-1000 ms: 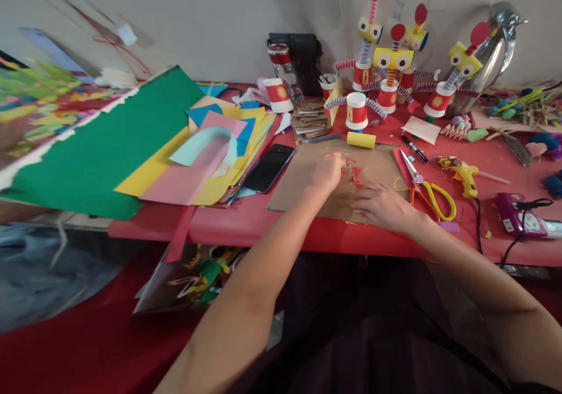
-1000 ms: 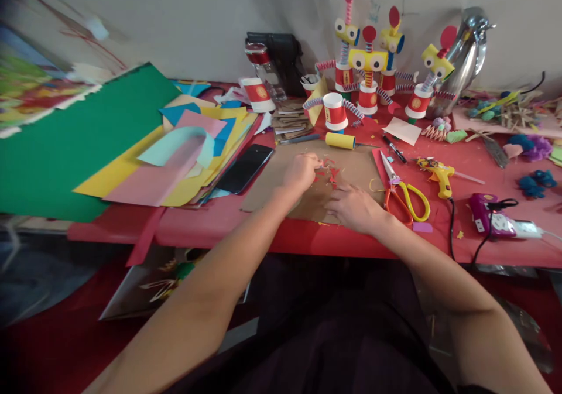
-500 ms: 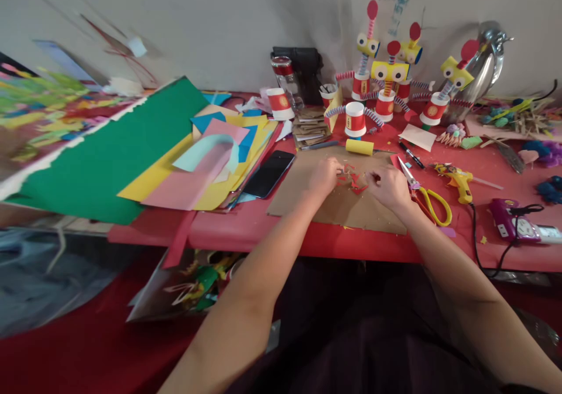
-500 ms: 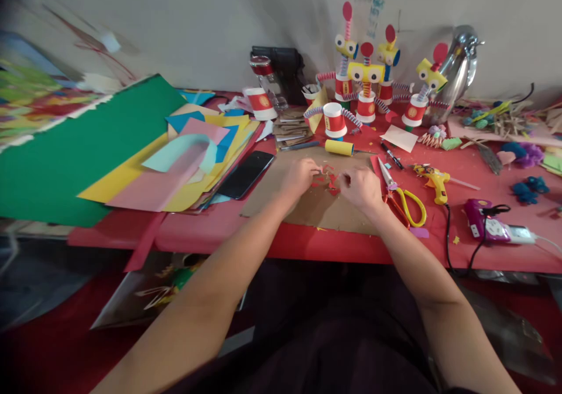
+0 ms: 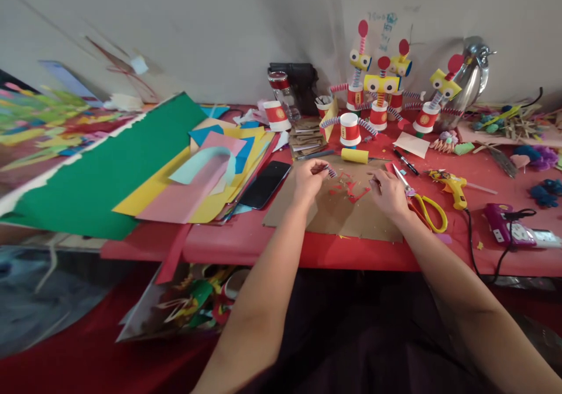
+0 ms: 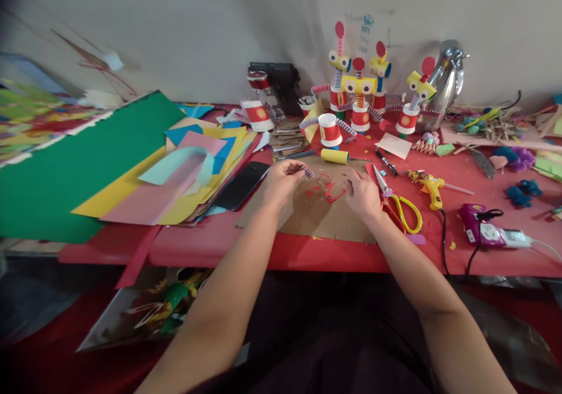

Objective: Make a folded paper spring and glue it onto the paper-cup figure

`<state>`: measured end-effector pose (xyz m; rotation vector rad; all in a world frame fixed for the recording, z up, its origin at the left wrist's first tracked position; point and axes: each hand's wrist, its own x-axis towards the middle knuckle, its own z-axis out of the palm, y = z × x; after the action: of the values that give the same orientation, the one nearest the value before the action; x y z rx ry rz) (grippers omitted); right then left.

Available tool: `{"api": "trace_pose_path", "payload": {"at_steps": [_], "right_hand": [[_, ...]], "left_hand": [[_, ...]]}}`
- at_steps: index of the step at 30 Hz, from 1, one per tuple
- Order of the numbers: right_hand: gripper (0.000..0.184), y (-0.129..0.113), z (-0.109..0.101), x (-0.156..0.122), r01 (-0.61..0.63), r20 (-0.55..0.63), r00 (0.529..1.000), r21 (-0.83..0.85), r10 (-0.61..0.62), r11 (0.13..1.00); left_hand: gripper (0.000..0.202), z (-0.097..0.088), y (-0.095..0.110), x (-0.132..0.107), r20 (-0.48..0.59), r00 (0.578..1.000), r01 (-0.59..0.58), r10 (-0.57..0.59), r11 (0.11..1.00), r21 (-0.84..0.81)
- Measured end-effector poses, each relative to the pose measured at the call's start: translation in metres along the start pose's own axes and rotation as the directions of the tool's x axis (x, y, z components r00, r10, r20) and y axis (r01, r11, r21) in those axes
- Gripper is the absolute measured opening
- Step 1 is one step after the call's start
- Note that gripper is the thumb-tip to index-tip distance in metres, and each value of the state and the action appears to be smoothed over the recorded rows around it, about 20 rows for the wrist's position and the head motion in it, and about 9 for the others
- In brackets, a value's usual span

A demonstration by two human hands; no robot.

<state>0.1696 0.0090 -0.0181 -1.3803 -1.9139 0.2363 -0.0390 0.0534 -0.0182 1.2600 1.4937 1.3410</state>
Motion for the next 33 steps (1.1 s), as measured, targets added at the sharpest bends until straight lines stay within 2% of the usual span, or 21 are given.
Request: {"api": "trace_pose_path", "payload": {"at_steps": [2,4,7,11,14,19,21,24,27,29,33], "right_hand": [[0.030,-0.001,0.000,-0.001,-0.029,0.018,0.999,0.048,0.028,0.998],[0.027,-0.003,0.001,-0.001,-0.084,0.038,0.996,0.146,0.080,0.986],[0.022,-0.005,0.002,0.001,-0.194,0.058,0.981,0.353,0.185,0.915],[0.019,-0.002,0.000,0.005,-0.240,0.049,0.965,0.558,0.257,0.794],[0.021,0.001,-0.003,0.007,-0.293,0.112,0.949,0.662,0.295,0.690],[0.032,0.003,-0.007,0.009,-0.429,0.298,0.900,0.738,0.320,0.520],[0.034,0.004,-0.008,0.009,-0.435,0.325,0.899,0.743,0.295,0.509],[0.037,0.006,-0.007,0.009,-0.404,0.323,0.915,0.741,0.244,0.537],[0.035,0.009,-0.005,0.009,-0.418,0.333,0.909,0.736,0.252,0.532],[0.034,0.011,-0.005,0.009,-0.429,0.325,0.902,0.757,0.286,0.493],[0.035,0.014,-0.006,0.010,-0.417,0.303,0.900,0.807,0.313,0.419]], "left_hand": [[0.015,0.000,0.005,-0.002,0.025,0.999,0.037,-0.035,0.992,-0.123],[0.013,0.003,0.012,-0.005,0.118,0.989,0.124,-0.094,0.952,-0.279],[0.012,0.012,0.020,-0.008,0.283,0.945,0.280,-0.164,0.851,-0.445],[0.017,0.028,0.022,-0.012,0.426,0.875,0.446,-0.228,0.721,-0.530],[0.018,0.037,0.017,-0.018,0.477,0.849,0.491,-0.225,0.670,-0.557],[0.017,0.042,0.010,-0.030,0.498,0.852,0.438,-0.158,0.737,-0.515],[0.022,0.043,0.009,-0.034,0.507,0.853,0.394,-0.122,0.787,-0.475],[0.029,0.046,0.008,-0.037,0.481,0.874,0.301,-0.073,0.858,-0.417],[0.030,0.048,0.007,-0.037,0.451,0.890,0.275,-0.073,0.874,-0.401],[0.025,0.047,0.007,-0.036,0.399,0.913,0.264,-0.087,0.871,-0.414],[0.017,0.044,0.006,-0.031,0.206,0.972,0.182,-0.115,0.920,-0.348]]}}
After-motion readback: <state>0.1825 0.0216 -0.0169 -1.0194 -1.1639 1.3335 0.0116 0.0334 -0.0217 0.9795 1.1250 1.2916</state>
